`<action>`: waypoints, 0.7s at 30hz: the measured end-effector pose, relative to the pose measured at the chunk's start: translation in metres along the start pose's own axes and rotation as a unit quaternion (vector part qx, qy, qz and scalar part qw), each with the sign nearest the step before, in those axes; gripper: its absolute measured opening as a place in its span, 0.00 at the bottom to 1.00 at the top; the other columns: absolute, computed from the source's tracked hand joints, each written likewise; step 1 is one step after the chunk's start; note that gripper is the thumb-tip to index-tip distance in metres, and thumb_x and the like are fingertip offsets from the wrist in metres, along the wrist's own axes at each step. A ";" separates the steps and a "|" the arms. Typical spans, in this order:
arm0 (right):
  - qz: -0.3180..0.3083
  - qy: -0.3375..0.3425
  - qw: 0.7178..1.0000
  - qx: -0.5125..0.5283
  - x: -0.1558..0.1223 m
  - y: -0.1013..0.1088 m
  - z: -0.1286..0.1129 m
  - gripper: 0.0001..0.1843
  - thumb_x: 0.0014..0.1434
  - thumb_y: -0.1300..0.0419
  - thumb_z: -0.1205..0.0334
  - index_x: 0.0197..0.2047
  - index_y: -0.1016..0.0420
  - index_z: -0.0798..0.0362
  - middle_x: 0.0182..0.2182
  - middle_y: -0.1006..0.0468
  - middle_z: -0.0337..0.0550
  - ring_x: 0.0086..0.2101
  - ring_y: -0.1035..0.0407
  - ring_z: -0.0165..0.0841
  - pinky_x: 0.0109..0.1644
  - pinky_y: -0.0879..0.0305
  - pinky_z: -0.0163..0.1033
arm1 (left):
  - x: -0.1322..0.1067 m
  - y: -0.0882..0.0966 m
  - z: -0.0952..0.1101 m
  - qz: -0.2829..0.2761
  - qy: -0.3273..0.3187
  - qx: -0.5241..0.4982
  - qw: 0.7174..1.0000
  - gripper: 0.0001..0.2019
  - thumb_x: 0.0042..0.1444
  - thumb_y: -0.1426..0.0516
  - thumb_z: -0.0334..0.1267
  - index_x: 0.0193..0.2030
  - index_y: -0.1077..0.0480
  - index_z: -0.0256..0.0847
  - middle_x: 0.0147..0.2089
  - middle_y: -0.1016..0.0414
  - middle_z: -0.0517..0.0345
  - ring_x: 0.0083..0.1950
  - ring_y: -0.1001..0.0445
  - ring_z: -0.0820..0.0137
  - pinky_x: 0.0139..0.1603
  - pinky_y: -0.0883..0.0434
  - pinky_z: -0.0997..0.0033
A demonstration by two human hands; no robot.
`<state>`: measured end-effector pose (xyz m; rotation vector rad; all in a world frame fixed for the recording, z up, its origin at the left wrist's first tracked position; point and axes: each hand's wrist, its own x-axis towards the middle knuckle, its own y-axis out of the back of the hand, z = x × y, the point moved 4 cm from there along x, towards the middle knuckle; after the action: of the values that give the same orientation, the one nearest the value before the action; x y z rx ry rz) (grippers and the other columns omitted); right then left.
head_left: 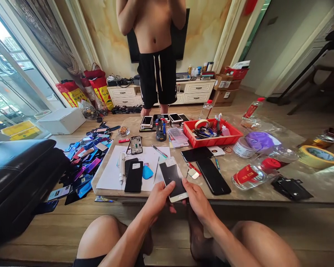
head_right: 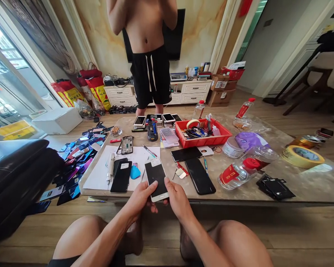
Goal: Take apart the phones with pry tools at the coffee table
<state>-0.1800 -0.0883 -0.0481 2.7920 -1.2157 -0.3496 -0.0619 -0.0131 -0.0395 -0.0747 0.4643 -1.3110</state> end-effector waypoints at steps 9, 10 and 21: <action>-0.010 -0.005 0.998 -0.062 0.004 -0.013 0.013 0.40 0.63 0.55 0.25 0.19 0.33 0.51 0.13 0.35 0.37 0.18 0.40 0.30 0.27 0.45 0.37 | 0.005 0.015 -0.008 0.131 -0.032 0.036 0.990 0.30 0.52 0.42 0.71 0.31 0.33 0.41 0.18 0.30 0.60 0.14 0.38 0.75 0.13 0.48 0.77; -0.015 0.000 0.997 -0.070 0.008 -0.019 0.010 0.40 0.63 0.56 0.25 0.19 0.32 0.51 0.14 0.34 0.38 0.19 0.39 0.31 0.28 0.44 0.38 | 0.006 0.018 -0.009 0.154 -0.041 0.052 0.986 0.30 0.54 0.44 0.71 0.31 0.35 0.42 0.18 0.31 0.61 0.14 0.39 0.75 0.14 0.46 0.76; -0.097 -0.028 0.970 -0.221 0.063 -0.128 -0.011 0.39 0.73 0.66 0.40 0.26 0.27 0.53 0.22 0.21 0.47 0.24 0.26 0.34 0.31 0.34 0.36 | -0.057 0.119 0.035 0.405 0.010 0.486 0.774 0.18 0.65 0.48 0.35 0.58 0.29 0.32 0.57 0.30 0.36 0.59 0.28 0.52 0.58 0.35 0.59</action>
<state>-0.0443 -0.0468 -0.0690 2.5216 -0.7531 -0.6305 0.0493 0.0654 -0.0287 0.9235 -0.2239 -0.5495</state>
